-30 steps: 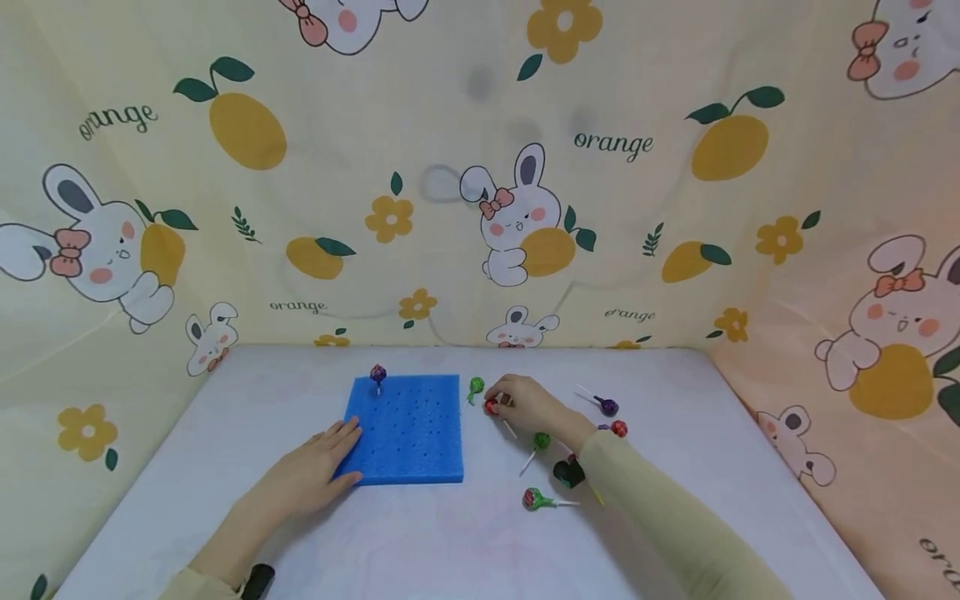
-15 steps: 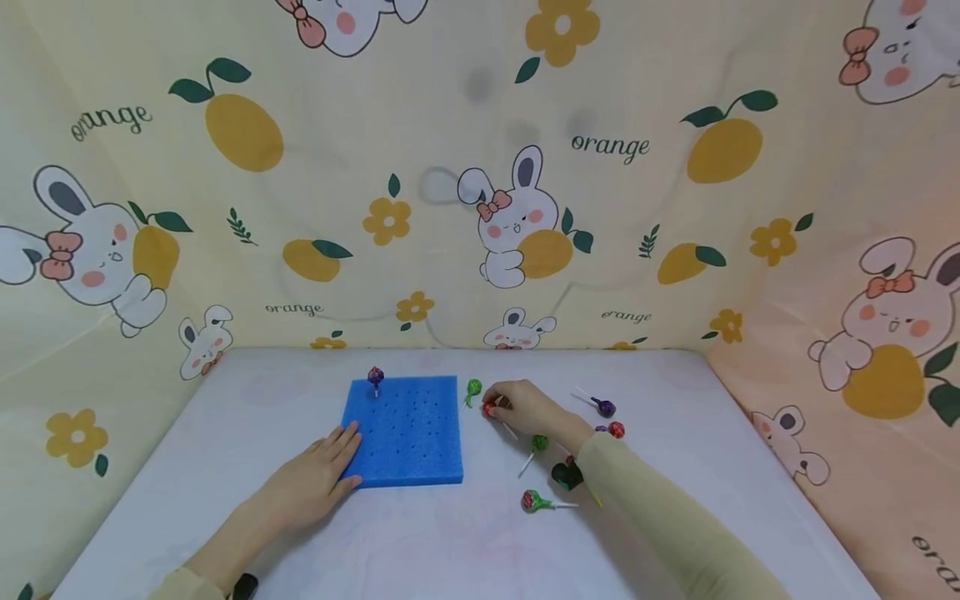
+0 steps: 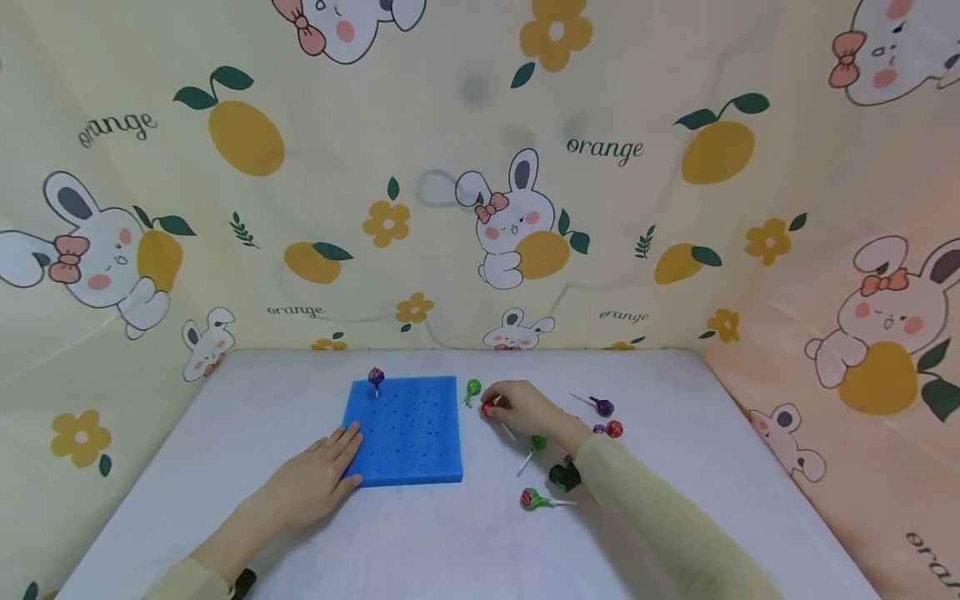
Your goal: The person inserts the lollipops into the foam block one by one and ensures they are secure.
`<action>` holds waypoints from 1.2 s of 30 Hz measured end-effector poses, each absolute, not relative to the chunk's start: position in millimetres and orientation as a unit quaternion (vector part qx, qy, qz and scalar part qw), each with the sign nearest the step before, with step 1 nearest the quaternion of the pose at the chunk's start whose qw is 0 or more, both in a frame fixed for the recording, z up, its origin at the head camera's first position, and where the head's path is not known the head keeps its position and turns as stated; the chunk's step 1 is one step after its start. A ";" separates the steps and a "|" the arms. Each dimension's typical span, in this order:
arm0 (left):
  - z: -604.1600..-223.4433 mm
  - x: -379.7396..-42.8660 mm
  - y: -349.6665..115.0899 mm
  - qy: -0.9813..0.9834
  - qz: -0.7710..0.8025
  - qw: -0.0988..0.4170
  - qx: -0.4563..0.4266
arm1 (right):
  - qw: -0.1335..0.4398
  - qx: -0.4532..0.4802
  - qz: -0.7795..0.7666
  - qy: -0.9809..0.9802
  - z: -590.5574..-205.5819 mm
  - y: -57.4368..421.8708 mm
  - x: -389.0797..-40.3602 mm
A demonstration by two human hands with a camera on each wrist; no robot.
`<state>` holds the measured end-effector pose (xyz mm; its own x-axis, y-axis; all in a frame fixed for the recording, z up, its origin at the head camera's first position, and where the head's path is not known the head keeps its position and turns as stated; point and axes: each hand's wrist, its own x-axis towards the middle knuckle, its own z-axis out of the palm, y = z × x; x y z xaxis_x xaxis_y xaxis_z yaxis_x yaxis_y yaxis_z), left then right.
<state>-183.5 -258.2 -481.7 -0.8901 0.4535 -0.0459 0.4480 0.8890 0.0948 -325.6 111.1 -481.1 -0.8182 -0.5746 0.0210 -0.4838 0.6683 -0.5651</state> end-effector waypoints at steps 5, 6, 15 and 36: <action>-477.8 -184.0 -257.5 0.971 0.038 0.037 0.231 | 0.067 -0.296 -0.303 0.903 -476.8 109.6 -322.7; -477.1 -183.8 -257.8 0.972 0.038 0.039 0.231 | 0.062 -0.299 -0.305 0.902 -475.6 108.7 -322.2; -477.0 -182.8 -260.9 0.971 0.038 0.055 0.231 | 0.002 -0.328 -0.330 0.885 -468.2 100.8 -316.4; -476.3 -187.1 -255.8 0.969 0.041 0.062 0.235 | -0.041 -0.311 -0.446 0.838 -458.9 70.3 -317.4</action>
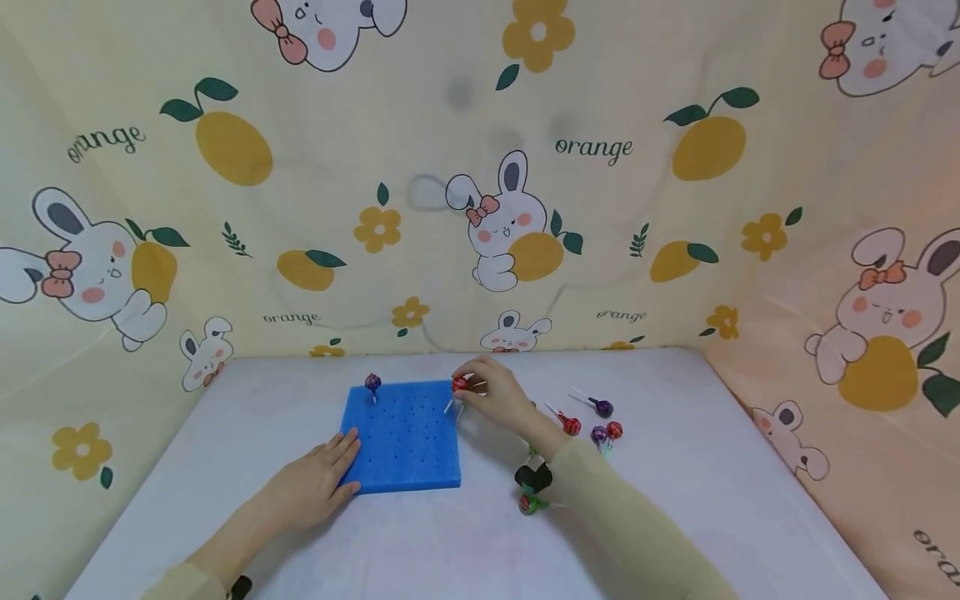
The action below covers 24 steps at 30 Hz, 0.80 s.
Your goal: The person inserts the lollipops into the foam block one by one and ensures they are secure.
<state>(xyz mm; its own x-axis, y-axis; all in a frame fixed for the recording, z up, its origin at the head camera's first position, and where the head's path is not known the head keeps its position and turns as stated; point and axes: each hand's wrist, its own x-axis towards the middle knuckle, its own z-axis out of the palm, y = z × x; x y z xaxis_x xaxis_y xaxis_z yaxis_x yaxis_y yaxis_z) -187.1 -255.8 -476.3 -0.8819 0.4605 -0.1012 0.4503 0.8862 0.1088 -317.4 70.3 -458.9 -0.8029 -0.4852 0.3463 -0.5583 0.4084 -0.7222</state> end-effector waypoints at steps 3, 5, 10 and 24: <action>-475.3 -186.8 -255.4 0.970 0.044 0.064 0.229 | 0.036 0.303 0.463 -0.832 -457.2 61.7 -319.6; -474.5 -186.0 -255.2 0.970 0.046 0.066 0.228 | 0.031 0.297 0.471 -0.830 -455.8 55.9 -320.9; -473.7 -184.7 -254.0 0.970 0.051 0.069 0.228 | 0.024 0.292 0.474 -0.830 -452.8 44.1 -325.2; -474.9 -185.9 -254.2 0.972 0.043 0.074 0.217 | 0.022 0.286 0.497 -0.819 -450.5 9.0 -335.0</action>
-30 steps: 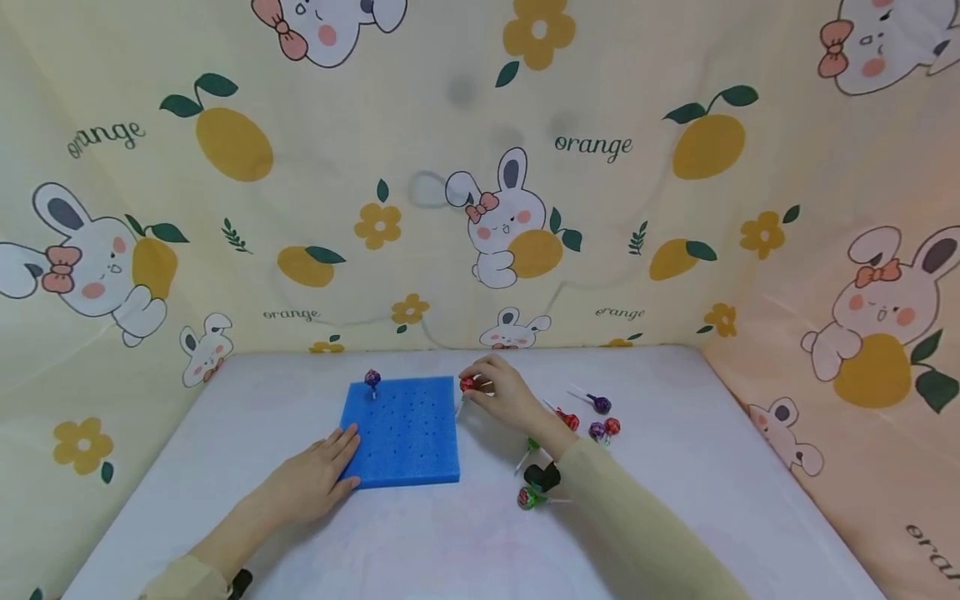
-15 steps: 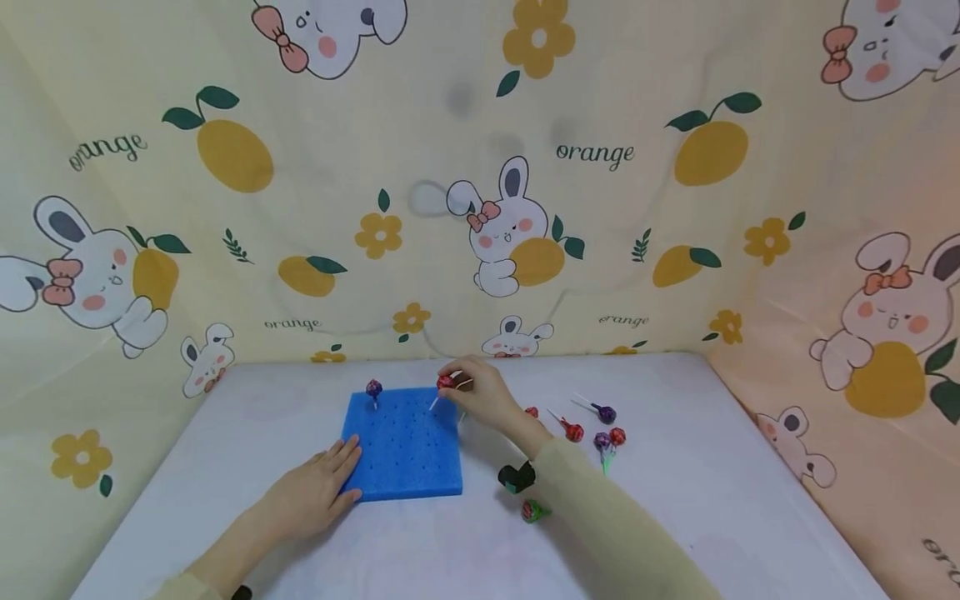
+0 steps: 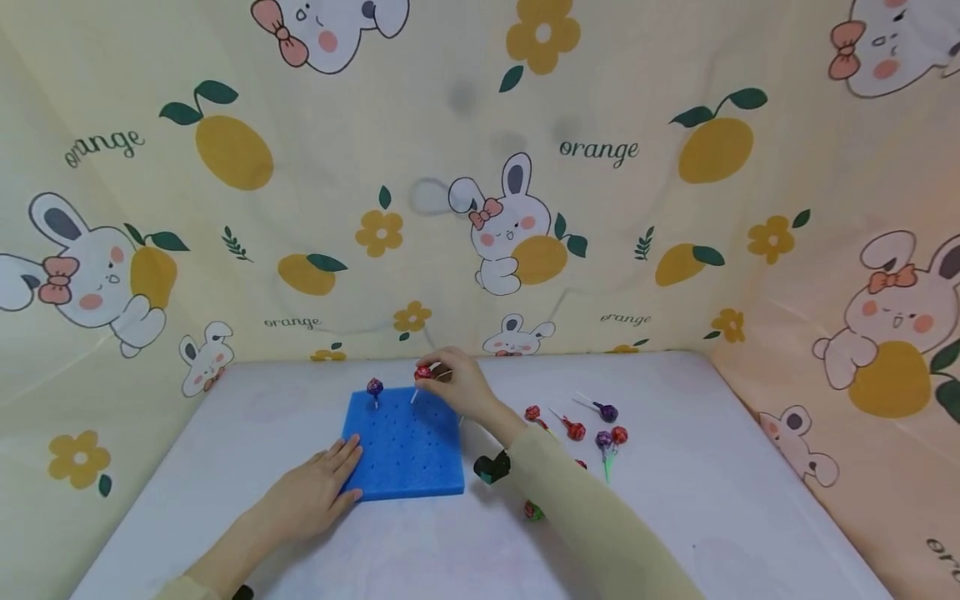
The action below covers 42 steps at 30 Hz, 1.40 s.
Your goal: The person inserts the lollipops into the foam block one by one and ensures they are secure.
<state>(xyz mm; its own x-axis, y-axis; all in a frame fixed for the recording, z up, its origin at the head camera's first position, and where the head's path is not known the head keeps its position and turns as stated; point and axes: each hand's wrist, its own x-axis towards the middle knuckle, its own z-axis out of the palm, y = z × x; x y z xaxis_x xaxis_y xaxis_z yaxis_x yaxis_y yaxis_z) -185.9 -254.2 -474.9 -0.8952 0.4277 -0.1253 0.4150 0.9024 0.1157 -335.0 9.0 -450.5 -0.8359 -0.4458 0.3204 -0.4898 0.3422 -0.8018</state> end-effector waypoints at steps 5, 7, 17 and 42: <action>-475.9 -187.3 -255.9 0.973 0.041 0.063 0.219 | 0.022 0.290 0.496 -0.818 -450.9 -3.7 -336.9; -476.9 -187.9 -256.3 0.973 0.041 0.061 0.219 | 0.021 0.291 0.493 -0.820 -452.9 -7.5 -338.3; -476.0 -185.1 -255.3 0.971 0.052 0.071 0.221 | 0.003 0.284 0.482 -0.829 -458.6 -19.1 -340.5; -476.2 -187.4 -257.5 0.971 0.038 0.060 0.227 | -0.006 0.312 0.447 -0.838 -468.9 -27.8 -346.1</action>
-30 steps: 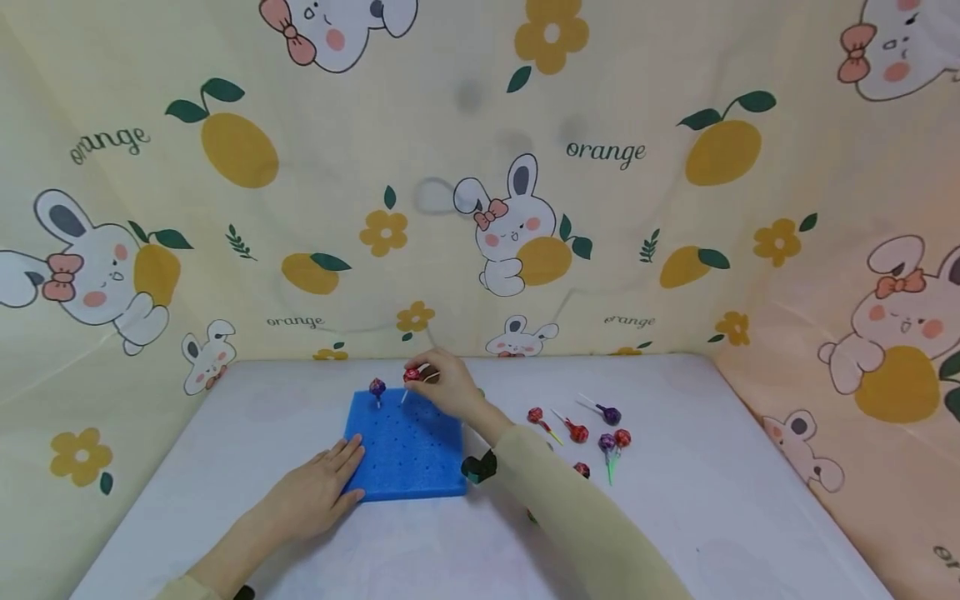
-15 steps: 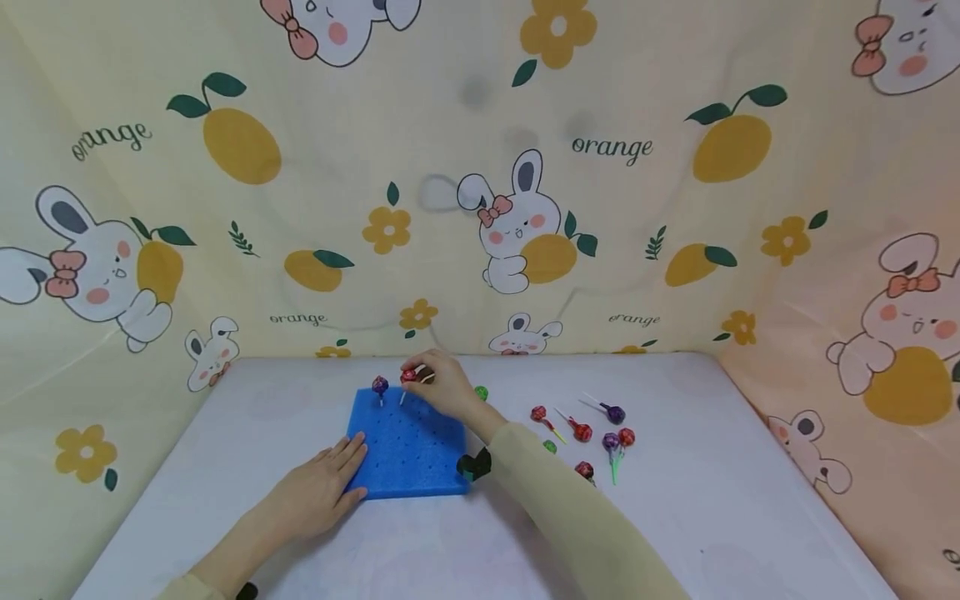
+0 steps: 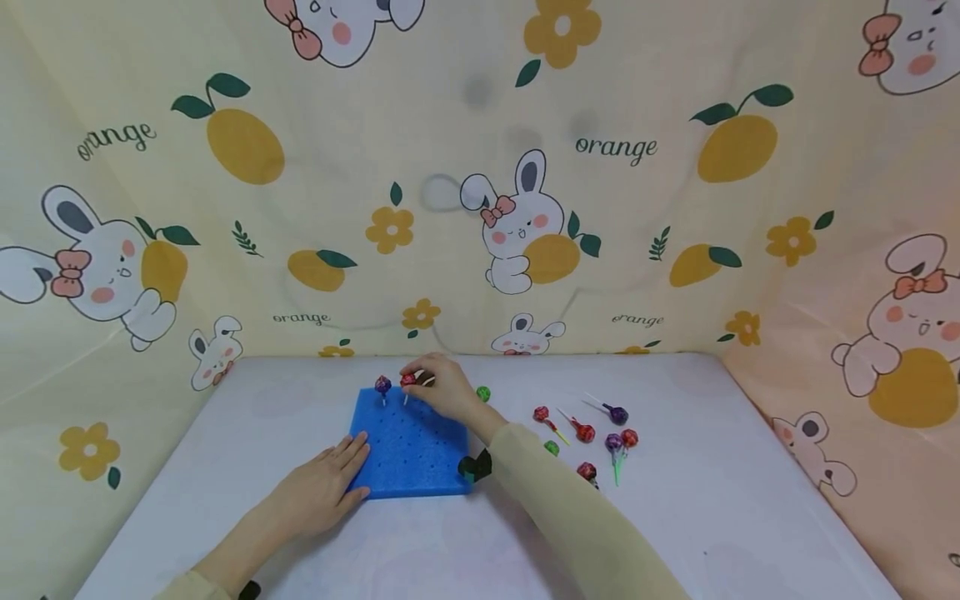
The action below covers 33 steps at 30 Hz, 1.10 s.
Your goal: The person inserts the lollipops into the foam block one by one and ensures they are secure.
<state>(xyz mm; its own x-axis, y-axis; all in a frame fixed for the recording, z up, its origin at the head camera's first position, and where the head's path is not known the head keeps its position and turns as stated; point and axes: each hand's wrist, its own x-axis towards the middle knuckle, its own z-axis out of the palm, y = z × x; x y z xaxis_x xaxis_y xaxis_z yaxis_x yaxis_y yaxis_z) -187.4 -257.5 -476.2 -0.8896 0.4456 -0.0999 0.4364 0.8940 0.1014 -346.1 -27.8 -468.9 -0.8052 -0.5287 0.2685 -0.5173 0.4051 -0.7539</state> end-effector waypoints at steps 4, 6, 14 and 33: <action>-476.6 -187.4 -257.3 0.972 0.037 0.059 0.225 | 0.001 -0.322 -0.440 0.838 -469.4 -29.3 -345.6; -476.5 -187.3 -257.2 0.972 0.037 0.058 0.225 | -0.001 -0.324 -0.439 0.838 -469.4 -29.9 -344.7; -475.4 -187.1 -256.6 0.971 0.036 0.055 0.228 | 0.004 -0.320 -0.418 0.850 -475.2 -32.9 -344.4; -476.1 -187.6 -256.7 0.971 0.030 0.046 0.233 | 0.012 -0.307 -0.404 0.862 -475.4 -34.3 -339.8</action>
<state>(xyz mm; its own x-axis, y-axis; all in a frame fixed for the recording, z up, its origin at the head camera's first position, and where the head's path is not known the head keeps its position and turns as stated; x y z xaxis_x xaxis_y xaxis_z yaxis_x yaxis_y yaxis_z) -187.6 -256.7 -476.1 -0.8874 0.4547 -0.0758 0.4492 0.8899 0.0799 -339.8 -34.3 -475.4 -0.8110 -0.5388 0.2279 -0.5200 0.4855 -0.7028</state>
